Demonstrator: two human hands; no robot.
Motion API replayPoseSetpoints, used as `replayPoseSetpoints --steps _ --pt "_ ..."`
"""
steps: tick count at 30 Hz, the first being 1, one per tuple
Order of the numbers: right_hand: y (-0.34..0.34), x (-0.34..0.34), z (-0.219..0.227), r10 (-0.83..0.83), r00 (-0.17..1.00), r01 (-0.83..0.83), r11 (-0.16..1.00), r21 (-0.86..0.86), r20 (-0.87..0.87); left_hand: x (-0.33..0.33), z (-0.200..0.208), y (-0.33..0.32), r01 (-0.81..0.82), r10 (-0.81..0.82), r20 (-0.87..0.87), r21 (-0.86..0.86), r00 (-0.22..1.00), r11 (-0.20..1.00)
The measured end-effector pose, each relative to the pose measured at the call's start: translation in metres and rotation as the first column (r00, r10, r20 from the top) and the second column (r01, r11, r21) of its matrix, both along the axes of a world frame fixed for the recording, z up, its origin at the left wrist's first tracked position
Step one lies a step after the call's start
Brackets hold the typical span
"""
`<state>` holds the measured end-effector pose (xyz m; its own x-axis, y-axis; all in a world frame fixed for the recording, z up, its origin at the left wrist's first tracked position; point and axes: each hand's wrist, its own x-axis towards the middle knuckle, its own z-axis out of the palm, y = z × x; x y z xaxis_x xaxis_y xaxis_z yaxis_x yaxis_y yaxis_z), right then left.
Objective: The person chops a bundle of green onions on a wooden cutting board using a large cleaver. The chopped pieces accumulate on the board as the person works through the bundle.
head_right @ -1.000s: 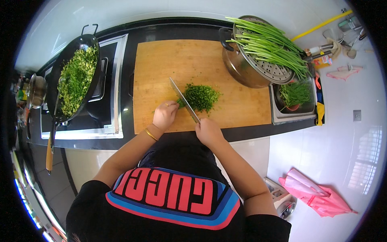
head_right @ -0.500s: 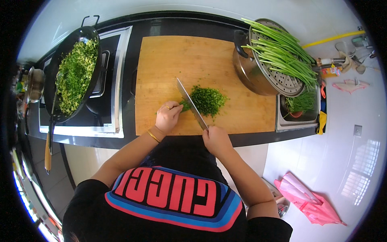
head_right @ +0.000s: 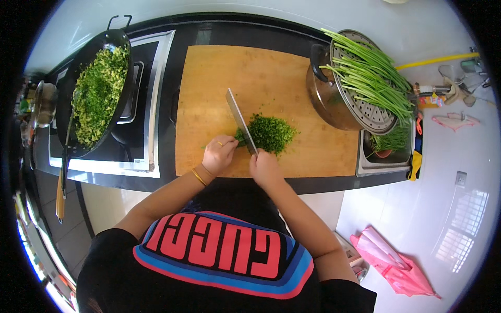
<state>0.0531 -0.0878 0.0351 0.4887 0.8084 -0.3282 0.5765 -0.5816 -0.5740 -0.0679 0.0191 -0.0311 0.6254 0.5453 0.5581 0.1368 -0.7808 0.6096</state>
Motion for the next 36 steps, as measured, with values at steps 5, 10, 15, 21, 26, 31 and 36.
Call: replayPoseSetpoints --steps 5,10,15,21,26,31,36 --pt "-0.005 0.014 0.027 0.037 0.999 -0.037 0.999 -0.013 -0.01 -0.001 0.004 0.001 0.039 -0.028 -0.106 0.104 0.994 0.994" --pt "-0.026 0.01 0.046 0.136 0.99 -0.126 0.975 -0.181 0.045 -0.006 0.011 -0.004 0.042 -0.024 -0.145 0.12 0.989 0.992" --pt "-0.032 0.006 0.036 0.118 0.992 -0.11 0.983 -0.144 0.044 -0.009 0.0 -0.007 0.018 -0.011 -0.091 0.076 0.996 0.997" --pt "-0.031 -0.011 0.006 0.086 0.985 -0.073 0.993 -0.091 0.152 -0.009 -0.004 -0.009 0.023 -0.019 -0.071 0.055 0.997 0.998" --pt "-0.016 0.008 0.012 -0.003 1.0 0.0 0.995 -0.096 -0.025 -0.008 -0.007 -0.006 0.004 0.001 -0.071 0.076 0.997 0.997" --pt "-0.029 0.007 0.043 0.158 0.984 -0.145 0.977 -0.156 0.075 -0.008 -0.001 -0.005 -0.024 0.027 -0.035 0.076 0.999 0.997" --pt "-0.04 0.002 0.042 0.161 0.986 -0.152 0.977 -0.151 0.045 -0.01 0.001 -0.005 -0.023 0.024 -0.018 0.052 1.0 0.998"
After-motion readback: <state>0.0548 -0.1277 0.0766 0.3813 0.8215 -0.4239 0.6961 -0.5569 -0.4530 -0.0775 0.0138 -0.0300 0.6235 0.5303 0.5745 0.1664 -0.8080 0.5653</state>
